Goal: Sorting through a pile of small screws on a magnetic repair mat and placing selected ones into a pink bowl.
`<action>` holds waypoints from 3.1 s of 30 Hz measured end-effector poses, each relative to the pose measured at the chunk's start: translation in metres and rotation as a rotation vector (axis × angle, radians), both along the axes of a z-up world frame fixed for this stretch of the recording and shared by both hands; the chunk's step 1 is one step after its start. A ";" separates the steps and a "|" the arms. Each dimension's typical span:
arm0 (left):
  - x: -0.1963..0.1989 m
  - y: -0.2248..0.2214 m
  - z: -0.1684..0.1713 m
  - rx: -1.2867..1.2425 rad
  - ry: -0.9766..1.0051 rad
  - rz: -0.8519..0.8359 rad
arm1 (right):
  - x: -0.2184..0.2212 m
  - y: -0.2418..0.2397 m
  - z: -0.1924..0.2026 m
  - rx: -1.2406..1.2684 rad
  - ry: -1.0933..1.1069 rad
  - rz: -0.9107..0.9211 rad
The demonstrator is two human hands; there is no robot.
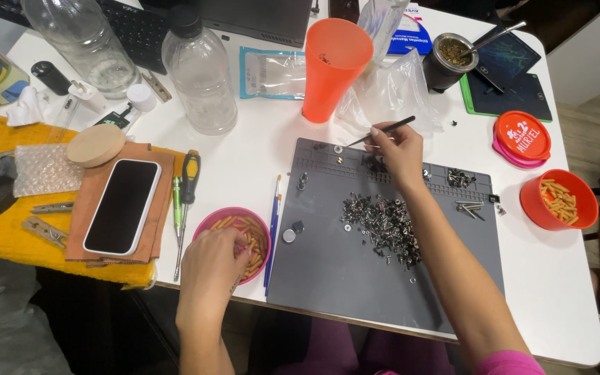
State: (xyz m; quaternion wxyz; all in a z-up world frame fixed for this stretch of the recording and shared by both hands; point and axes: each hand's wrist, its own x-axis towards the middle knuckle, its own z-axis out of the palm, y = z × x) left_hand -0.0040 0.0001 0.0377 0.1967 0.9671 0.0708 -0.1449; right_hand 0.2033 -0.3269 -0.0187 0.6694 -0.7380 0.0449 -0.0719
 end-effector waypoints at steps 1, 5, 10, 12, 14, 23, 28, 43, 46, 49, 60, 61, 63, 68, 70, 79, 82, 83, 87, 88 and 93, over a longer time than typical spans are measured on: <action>0.000 0.000 -0.002 0.000 0.002 0.000 | -0.008 -0.003 0.008 0.000 0.002 0.000; 0.001 0.000 -0.006 0.011 0.007 0.000 | -0.041 -0.022 0.034 -0.028 -0.058 0.033; 0.004 -0.004 -0.009 0.013 0.015 -0.013 | -0.083 -0.046 0.046 -0.101 -0.054 0.139; 0.006 -0.006 -0.015 0.036 0.000 -0.043 | -0.094 -0.056 0.035 -0.231 -0.079 0.118; 0.007 -0.006 -0.016 0.042 0.004 -0.037 | -0.106 -0.053 0.035 -0.266 -0.108 0.122; 0.009 -0.006 -0.019 0.027 0.023 -0.020 | -0.115 -0.054 0.026 -0.277 -0.135 0.164; 0.008 -0.004 -0.020 0.020 0.019 -0.011 | -0.115 -0.051 0.019 -0.280 -0.132 0.152; 0.005 -0.003 -0.016 0.005 0.004 -0.029 | -0.105 -0.088 0.021 -0.273 -0.064 0.031; 0.004 -0.002 -0.016 0.011 0.007 -0.028 | -0.103 -0.104 0.022 -0.189 -0.018 0.069; 0.004 -0.002 -0.015 0.011 0.031 -0.022 | -0.103 -0.113 0.028 -0.143 0.062 0.100; 0.005 -0.002 -0.018 -0.008 0.012 -0.013 | -0.100 -0.118 0.020 -0.011 0.158 0.140; 0.005 -0.003 -0.018 -0.007 0.014 -0.014 | -0.101 -0.118 0.020 -0.010 0.160 0.139; 0.006 -0.004 -0.016 -0.001 0.035 -0.017 | -0.103 -0.118 0.022 0.015 0.146 0.226; 0.006 -0.005 -0.019 0.000 0.008 -0.035 | -0.107 -0.119 0.022 0.000 0.125 0.290; 0.007 -0.007 -0.019 0.005 -0.004 -0.038 | -0.110 -0.117 0.024 -0.010 0.100 0.330; 0.007 -0.007 -0.022 -0.020 -0.078 -0.058 | -0.120 -0.102 0.032 -0.192 0.063 0.476; 0.007 -0.007 -0.022 -0.013 -0.052 -0.043 | -0.122 -0.093 0.032 -0.201 0.035 0.469; 0.008 -0.007 -0.021 -0.001 -0.048 -0.038 | -0.123 -0.087 0.034 -0.185 0.022 0.452; 0.007 -0.005 -0.021 0.050 -0.084 -0.024 | -0.127 -0.062 0.035 -0.157 -0.107 0.444; 0.007 -0.005 -0.019 0.051 -0.084 -0.024 | -0.128 -0.059 0.034 -0.156 -0.107 0.445; 0.007 0.000 -0.017 0.029 -0.154 0.017 | -0.133 -0.044 0.034 -0.201 -0.264 0.411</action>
